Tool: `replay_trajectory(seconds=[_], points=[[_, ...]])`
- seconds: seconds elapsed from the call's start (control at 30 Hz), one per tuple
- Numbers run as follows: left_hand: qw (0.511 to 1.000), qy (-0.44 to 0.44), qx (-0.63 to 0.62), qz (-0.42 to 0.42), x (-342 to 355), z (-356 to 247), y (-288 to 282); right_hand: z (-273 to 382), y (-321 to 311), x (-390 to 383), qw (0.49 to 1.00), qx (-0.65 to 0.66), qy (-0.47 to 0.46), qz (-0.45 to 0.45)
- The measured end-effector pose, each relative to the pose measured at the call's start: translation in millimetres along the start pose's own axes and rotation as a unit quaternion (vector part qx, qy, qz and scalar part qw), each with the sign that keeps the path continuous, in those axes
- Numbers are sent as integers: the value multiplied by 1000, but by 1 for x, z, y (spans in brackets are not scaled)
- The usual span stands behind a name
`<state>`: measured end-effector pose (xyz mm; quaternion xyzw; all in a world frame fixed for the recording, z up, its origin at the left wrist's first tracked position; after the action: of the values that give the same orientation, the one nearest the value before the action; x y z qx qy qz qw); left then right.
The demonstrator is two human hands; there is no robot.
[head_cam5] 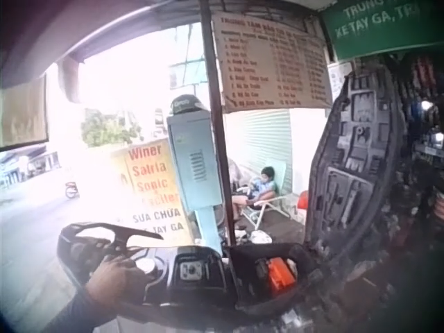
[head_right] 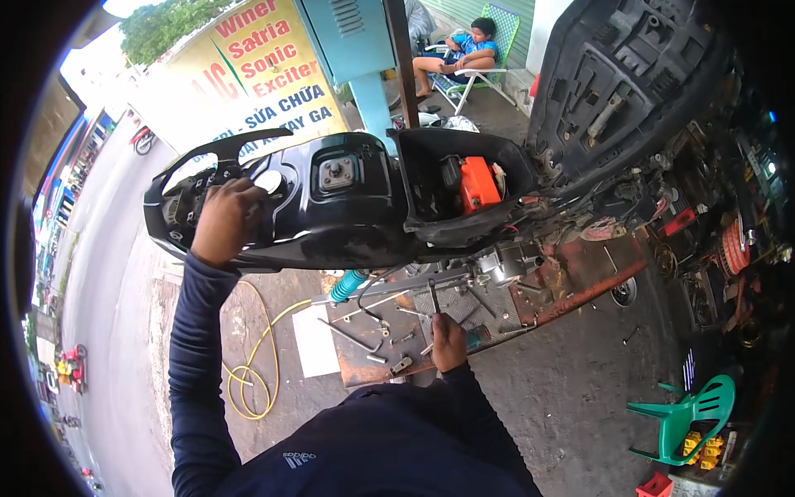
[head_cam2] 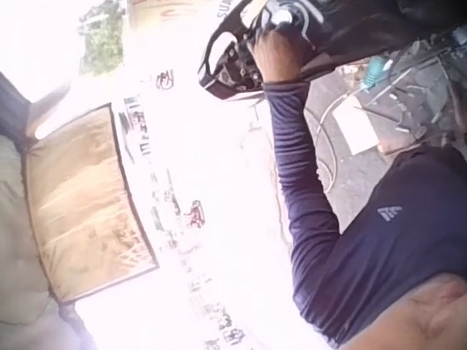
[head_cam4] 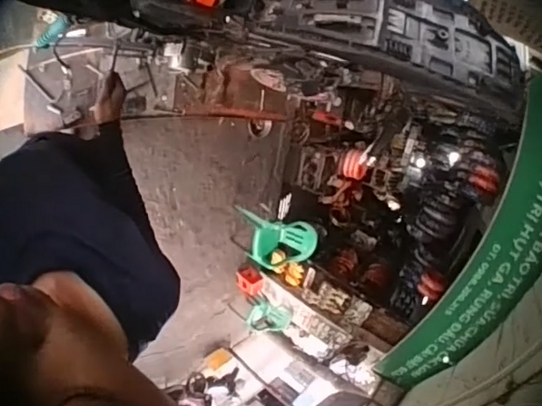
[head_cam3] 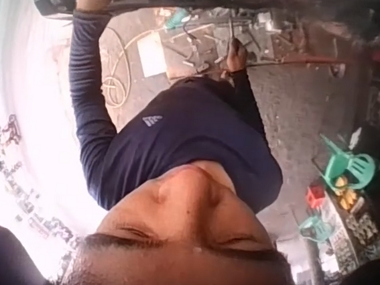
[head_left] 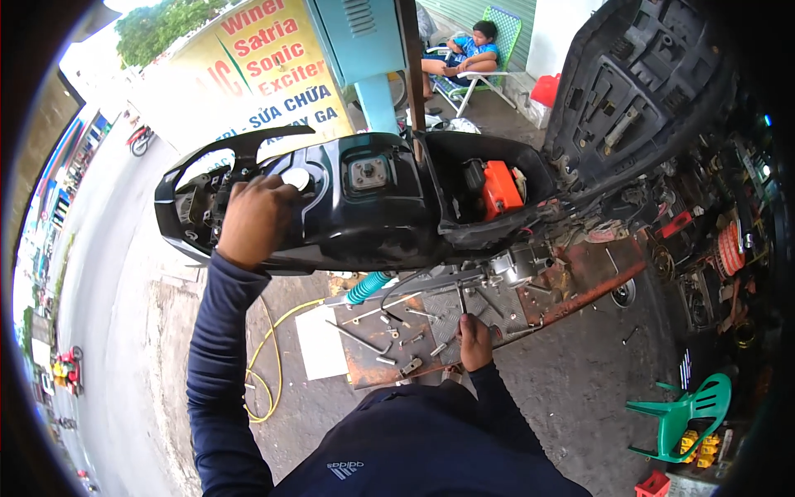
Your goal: Performing maintenance on a motorcycle, including battery and wiring work.
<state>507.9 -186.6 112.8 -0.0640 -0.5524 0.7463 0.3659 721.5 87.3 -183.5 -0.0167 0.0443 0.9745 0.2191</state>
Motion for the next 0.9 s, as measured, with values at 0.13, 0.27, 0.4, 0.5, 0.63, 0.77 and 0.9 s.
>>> replay_trajectory(seconds=[0.13,0.27,0.4,0.5,0.63,0.77,0.9], points=[[999,-33,-4,4,-9,13,2,26,-20,10,997,-2,-26,68],[974,-78,-135,-166,-25,-63,-17,23,-36,15,993,-4,-31,117],[919,-151,-351,93,-93,-171,83,-17,-45,23,987,68,58,131],[793,-201,-572,58,-113,-206,158,-77,-62,38,957,-283,-20,58],[891,-159,-406,124,-91,-190,91,-153,-129,60,909,-397,90,-84],[981,-4,-183,64,-12,-156,-15,-253,-223,73,891,-421,154,-72],[986,163,-28,1,82,-117,-10,-224,-181,92,948,-286,124,-64]])
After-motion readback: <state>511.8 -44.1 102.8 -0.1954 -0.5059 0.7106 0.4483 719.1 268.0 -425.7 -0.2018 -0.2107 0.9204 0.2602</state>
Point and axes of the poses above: each hand's wrist, its own x-axis towards the middle knuckle, its own y-axis out of the palm, z = x × y, the point moved 2 cm from there along x, towards the middle knuckle, and after that the axes turned 13 degrees about x, right-handed, at the moved point
